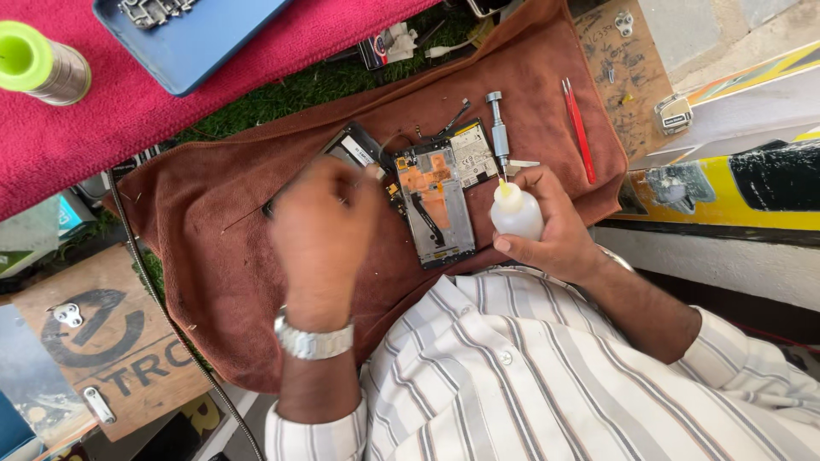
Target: The person repairs a disassembled mobile phone by applying a liquid from a bottle to the internal components and using tweezers to adjust small parts. They handle the phone chassis, a battery, and a circuit board while working on a brown towel.
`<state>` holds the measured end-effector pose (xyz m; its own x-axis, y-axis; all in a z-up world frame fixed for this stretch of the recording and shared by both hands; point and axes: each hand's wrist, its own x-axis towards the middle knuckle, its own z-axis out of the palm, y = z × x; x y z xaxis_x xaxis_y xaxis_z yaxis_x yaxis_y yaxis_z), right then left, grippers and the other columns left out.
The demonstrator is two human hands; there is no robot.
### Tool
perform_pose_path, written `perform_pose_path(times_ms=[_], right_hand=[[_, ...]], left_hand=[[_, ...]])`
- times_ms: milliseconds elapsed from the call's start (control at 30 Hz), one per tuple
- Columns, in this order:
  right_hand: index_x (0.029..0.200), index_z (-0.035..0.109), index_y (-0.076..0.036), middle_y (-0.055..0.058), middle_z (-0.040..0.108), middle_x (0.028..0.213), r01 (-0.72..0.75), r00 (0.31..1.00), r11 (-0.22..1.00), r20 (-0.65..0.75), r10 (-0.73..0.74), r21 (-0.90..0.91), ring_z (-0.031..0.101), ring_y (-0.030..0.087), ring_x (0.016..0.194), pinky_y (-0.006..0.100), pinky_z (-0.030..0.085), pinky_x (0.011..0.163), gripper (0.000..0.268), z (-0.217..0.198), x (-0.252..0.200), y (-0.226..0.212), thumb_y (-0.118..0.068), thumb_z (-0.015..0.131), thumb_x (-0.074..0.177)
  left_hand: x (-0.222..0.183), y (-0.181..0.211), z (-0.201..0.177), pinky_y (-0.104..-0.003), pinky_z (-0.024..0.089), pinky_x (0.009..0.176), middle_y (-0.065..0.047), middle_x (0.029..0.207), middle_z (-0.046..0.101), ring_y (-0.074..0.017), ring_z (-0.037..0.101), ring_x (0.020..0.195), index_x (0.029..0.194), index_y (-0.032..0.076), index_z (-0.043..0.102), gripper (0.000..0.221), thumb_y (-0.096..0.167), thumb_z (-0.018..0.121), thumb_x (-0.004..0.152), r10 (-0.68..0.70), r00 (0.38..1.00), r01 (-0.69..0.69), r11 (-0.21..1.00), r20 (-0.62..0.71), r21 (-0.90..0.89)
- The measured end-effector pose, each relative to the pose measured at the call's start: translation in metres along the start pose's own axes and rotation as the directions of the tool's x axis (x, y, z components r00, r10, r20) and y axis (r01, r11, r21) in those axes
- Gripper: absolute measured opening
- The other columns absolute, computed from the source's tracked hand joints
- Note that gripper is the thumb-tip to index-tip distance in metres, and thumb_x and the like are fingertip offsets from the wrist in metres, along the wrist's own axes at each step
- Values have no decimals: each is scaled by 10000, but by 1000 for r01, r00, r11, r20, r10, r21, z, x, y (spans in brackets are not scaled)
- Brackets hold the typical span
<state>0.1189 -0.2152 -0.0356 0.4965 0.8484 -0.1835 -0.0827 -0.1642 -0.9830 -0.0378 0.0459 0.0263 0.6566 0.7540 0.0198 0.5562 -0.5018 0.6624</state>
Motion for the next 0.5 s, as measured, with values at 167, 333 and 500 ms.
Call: perform_pose_path(times_ms=[167, 333, 500], right_hand=[[1282, 416, -91, 20, 592, 1121, 32, 997, 999, -74, -35, -44, 613, 79, 991, 260, 534, 847, 588, -4, 0, 1, -226, 817, 875], [1351, 438, -56, 28, 543, 1220, 74, 995, 997, -58, -75, -32, 537, 82, 1112, 278, 491, 970, 593, -1, 1, 3, -228, 801, 914], [1373, 450, -26, 38, 558, 1231, 59, 997, 998, -53, -60, -20, 553, 99, 1132, 286, 493, 992, 604, 8, 3, -5, -220, 793, 915]], left_hand=[[3, 27, 26, -489, 565, 661, -57, 748, 750, -333, 726, 752, 974, 131, 614, 350, 377, 814, 825, -90, 948, 47, 988, 306, 146], [4, 20, 30, -465, 583, 673, -38, 783, 761, -301, 755, 765, 1087, 111, 545, 398, 235, 810, 818, -94, 945, 94, 995, 314, 16], [6, 15, 30, -364, 577, 656, -53, 712, 732, -222, 737, 679, 1197, 76, 572, 522, 158, 797, 733, -65, 946, 142, 964, 318, -225]])
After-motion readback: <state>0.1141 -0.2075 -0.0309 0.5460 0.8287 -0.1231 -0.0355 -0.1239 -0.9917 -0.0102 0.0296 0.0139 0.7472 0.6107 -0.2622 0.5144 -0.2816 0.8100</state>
